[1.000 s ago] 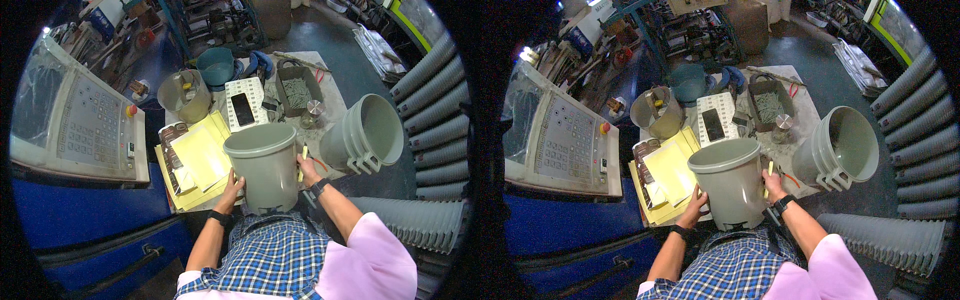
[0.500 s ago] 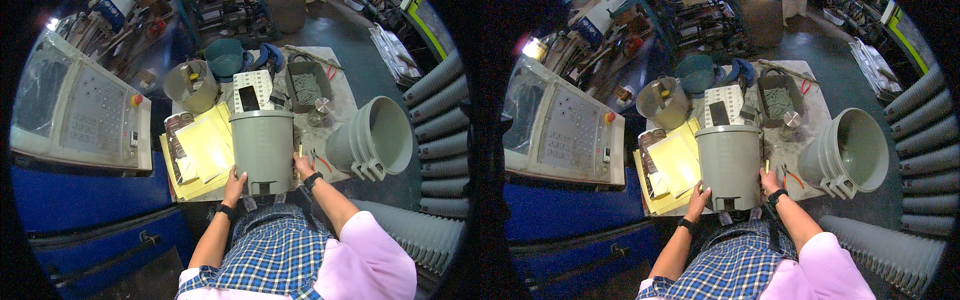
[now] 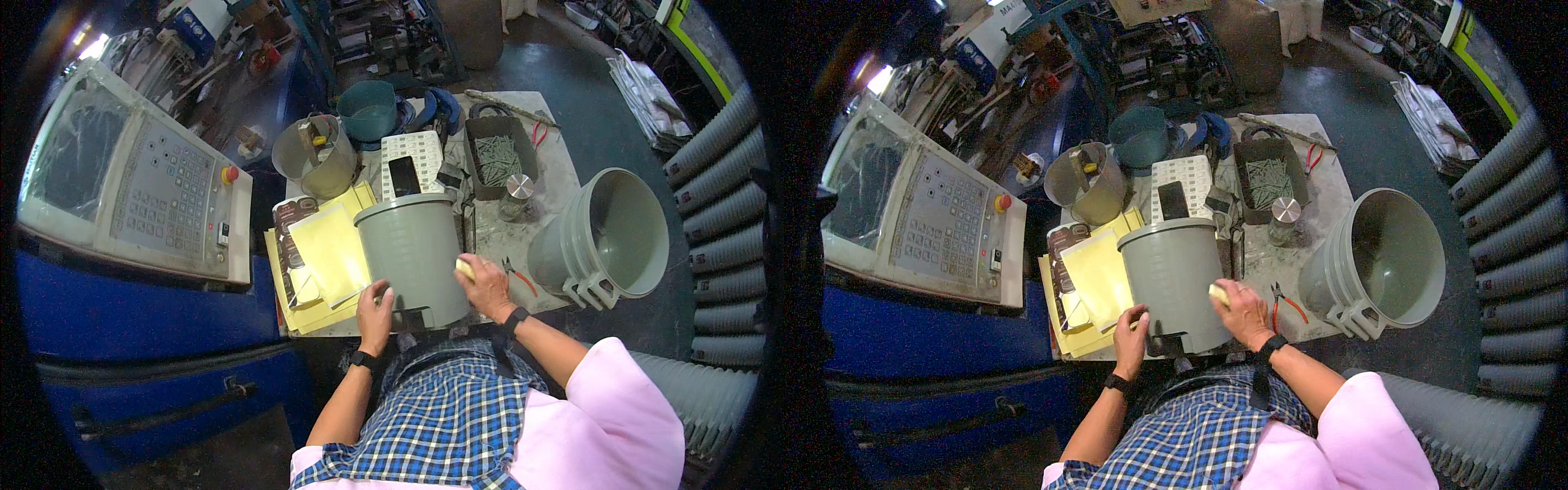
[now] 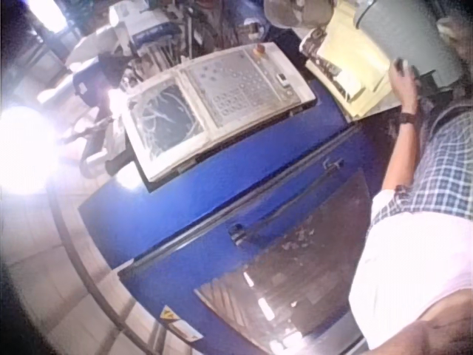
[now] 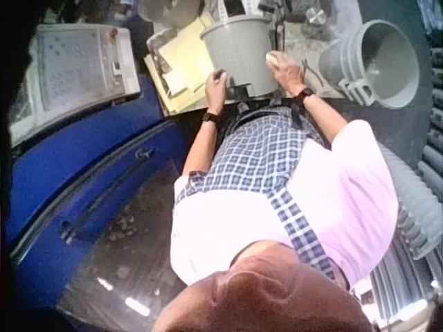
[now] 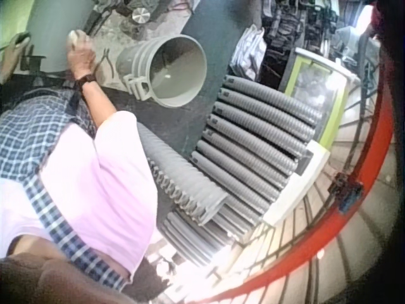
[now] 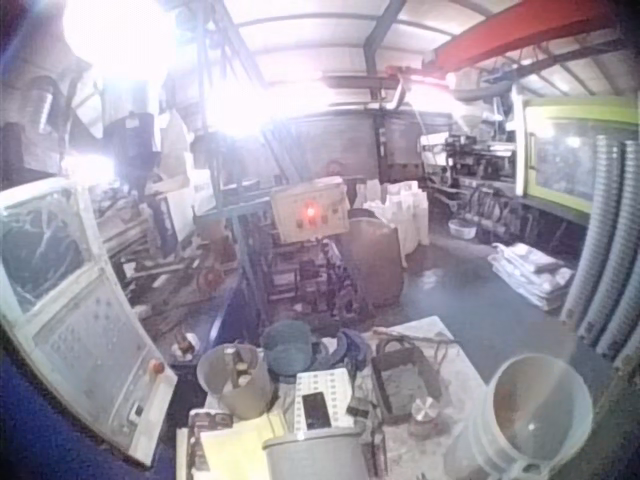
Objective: The person retrieves gray plastic buckets from a machine, trims excess plastic from the rim and handle using pliers and a scraper, applies a label to the side, and stacks the finished buckets. The process is repeated for several buckets.
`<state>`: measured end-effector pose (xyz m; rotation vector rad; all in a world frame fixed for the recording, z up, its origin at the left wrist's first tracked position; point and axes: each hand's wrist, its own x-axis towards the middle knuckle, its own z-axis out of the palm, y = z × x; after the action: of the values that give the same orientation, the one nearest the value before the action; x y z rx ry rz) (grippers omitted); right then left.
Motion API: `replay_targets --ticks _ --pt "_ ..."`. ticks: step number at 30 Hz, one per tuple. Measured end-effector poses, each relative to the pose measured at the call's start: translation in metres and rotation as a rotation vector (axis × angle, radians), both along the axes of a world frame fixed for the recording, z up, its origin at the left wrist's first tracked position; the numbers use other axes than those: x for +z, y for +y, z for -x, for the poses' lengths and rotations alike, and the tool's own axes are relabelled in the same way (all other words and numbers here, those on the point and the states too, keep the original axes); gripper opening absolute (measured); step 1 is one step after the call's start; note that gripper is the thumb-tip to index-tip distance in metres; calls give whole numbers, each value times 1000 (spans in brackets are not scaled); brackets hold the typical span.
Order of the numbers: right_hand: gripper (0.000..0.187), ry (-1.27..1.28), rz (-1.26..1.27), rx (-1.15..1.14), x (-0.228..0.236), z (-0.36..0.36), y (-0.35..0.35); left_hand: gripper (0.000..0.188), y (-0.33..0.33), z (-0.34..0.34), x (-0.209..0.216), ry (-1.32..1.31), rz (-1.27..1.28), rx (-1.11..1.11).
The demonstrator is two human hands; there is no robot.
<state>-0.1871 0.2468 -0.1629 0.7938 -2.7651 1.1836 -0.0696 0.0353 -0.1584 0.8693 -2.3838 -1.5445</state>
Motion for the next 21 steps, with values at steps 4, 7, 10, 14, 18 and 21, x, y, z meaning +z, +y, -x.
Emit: replay_targets --ticks 4,7,10,14,18,21 --pt "31 130 -9 196 33 -15 -2 31 26 18 40 92 -190 -79" --pt "28 181 -104 270 42 -19 -1 25 42 22 54 63 -414 -89" --pt "28 214 -98 293 43 -23 0 18 50 22 53 12 -407 -110" --pt "29 234 -96 300 40 -29 2 14 49 18 44 -35 -407 -55" --pt "29 167 -118 305 36 -30 11 13 41 13 40 -58 -623 31" --pt "28 148 -87 314 32 -30 17 15 36 11 41 -113 -643 -32"
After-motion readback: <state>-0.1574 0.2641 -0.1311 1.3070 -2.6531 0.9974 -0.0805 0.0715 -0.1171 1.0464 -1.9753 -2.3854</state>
